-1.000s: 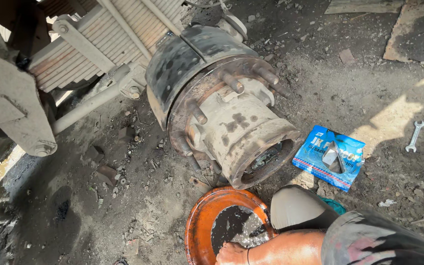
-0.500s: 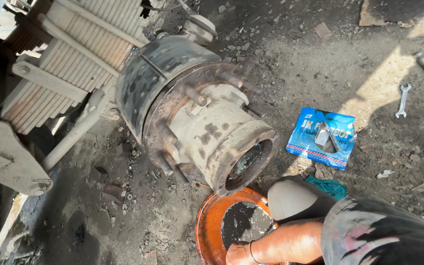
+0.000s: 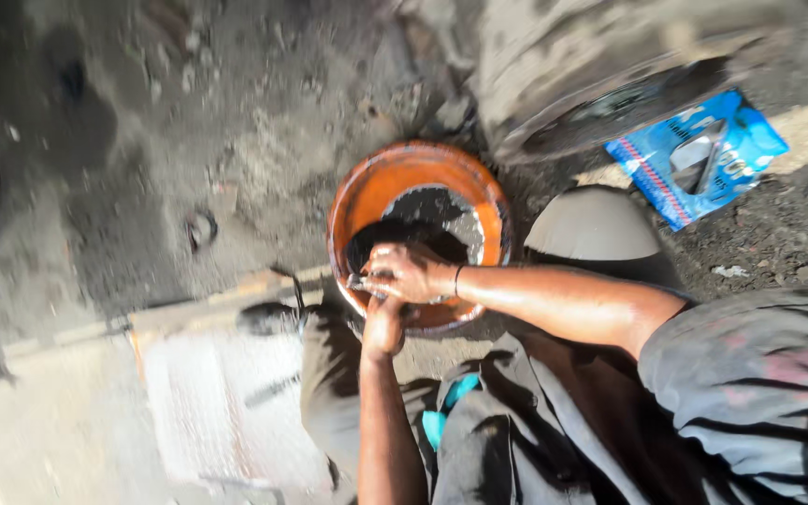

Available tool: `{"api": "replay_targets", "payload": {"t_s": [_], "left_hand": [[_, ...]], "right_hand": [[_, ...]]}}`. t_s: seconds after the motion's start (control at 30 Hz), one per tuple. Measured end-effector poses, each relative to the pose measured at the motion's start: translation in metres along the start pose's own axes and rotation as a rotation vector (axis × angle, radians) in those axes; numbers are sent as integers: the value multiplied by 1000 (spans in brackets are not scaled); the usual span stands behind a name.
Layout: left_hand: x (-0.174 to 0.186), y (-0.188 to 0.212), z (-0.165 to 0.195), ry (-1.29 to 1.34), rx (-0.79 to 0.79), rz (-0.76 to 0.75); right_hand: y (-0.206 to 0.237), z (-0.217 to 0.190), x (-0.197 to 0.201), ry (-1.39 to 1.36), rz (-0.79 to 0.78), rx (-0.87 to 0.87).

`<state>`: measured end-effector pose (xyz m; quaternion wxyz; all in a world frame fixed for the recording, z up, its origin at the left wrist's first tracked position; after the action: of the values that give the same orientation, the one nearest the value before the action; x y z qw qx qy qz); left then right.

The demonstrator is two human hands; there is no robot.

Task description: The person kneels on the ground and cleans a vehicle wheel hub assembly using a rag and a bucket of liquid. They then apply grease to the hub and use a hammer and a wrench to adjust components inside the hub.

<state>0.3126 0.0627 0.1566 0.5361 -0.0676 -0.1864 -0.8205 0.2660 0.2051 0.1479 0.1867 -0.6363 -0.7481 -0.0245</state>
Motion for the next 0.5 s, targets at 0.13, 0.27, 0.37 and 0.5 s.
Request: {"api": "replay_targets", "payload": {"t_s": [0.13,0.27,0.37,0.5], "left_hand": [[-8,12,24,125,129,39],[-10,15,30,214,174,184],[-5,9,28,29,189,217],[-4,7,35,-42,76,144]], "right_hand": [[-22,15,26,83,239,-253],[-32,39,41,160,356,-623],[-29,30,17,-8,146,-654],[-29,-8,-5,10,107,-278]]}}
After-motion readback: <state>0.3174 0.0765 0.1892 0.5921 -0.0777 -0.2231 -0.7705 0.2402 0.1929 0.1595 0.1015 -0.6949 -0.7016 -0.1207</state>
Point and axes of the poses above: each hand's wrist, its own y-axis away from the middle knuckle, its own x-axis out of the back of the hand, z = x × y, the point moved 5 cm from there along -y, towards the middle knuckle, and after that the axes turned 9 degrees about -x, right-handed, at the moved point
